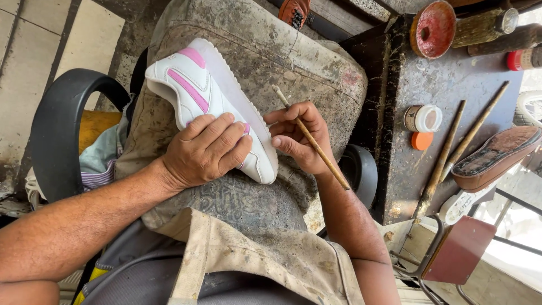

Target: Applying glue to a sneaker and using a metal tool to repair the sole at a shoe repair bench.

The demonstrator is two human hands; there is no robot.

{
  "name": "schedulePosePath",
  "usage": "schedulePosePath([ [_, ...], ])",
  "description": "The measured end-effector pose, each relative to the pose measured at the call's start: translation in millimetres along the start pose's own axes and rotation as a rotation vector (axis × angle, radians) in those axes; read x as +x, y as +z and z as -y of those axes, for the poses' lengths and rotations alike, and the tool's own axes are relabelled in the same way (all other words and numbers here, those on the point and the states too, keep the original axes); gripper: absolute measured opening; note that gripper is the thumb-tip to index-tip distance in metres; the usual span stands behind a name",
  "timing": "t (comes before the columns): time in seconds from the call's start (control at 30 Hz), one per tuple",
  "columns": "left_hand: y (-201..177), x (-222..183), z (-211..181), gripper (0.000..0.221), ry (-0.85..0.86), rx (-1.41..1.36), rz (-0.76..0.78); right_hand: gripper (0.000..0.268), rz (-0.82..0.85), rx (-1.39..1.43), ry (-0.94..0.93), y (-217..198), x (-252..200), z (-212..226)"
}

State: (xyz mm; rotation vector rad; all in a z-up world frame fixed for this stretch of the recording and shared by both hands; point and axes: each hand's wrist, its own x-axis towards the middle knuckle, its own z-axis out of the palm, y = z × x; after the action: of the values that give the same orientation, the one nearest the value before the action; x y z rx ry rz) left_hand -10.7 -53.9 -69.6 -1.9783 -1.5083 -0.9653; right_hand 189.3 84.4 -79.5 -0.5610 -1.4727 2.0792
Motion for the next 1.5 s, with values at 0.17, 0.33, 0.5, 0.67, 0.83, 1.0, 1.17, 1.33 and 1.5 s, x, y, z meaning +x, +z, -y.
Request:
schedulePosePath([
  [0.17, 3, -1, 1, 0.011, 0.024, -0.008, 0.002, 0.043, 0.007, -0.05, 0.06, -8, -3, -11],
  [0.33, 7, -2, 0, 0.011, 0.047, -0.004, 0.009, 0.038, -0.021, -0.062, 0.075, -9, -4, -12],
  [0.5, 7, -1, -1, 0.009, 0.048, -0.018, 0.003, 0.035, -0.043, -0.047, 0.075, -3, -3, -10],
  [0.67, 7, -1, -1, 0.008, 0.049, -0.019, 0.001, 0.034, -0.049, -0.045, 0.042, -4, -3, -13],
  [0.83, 7, -5, 0, 0.006, 0.023, -0.001, -0.017, 0.038, -0.043, -0.087, 0.02, 7, -8, -2],
  [1.0, 8, -14, -4, 0.017, -0.069, 0.078, 0.057, 0.084, 0.018, -0.076, 0.06, 17, -31, -12],
  [1.17, -31, 39, 3, 0.022, -0.052, -0.036, 0.355, 0.07, -0.039, -0.038, 0.058, 29, -43, -14],
  [1.33, -7, 53, 25, 0.097, 0.146, -0.165, 0.646, 0.056, -0.193, -0.265, -0.016, 36, -58, 21],
  [1.5, 34, 20, 37, 0.106, 0.091, 0.128, 1.078, 0.051, -0.814, -1.142, -0.375, 7, -95, 126],
])
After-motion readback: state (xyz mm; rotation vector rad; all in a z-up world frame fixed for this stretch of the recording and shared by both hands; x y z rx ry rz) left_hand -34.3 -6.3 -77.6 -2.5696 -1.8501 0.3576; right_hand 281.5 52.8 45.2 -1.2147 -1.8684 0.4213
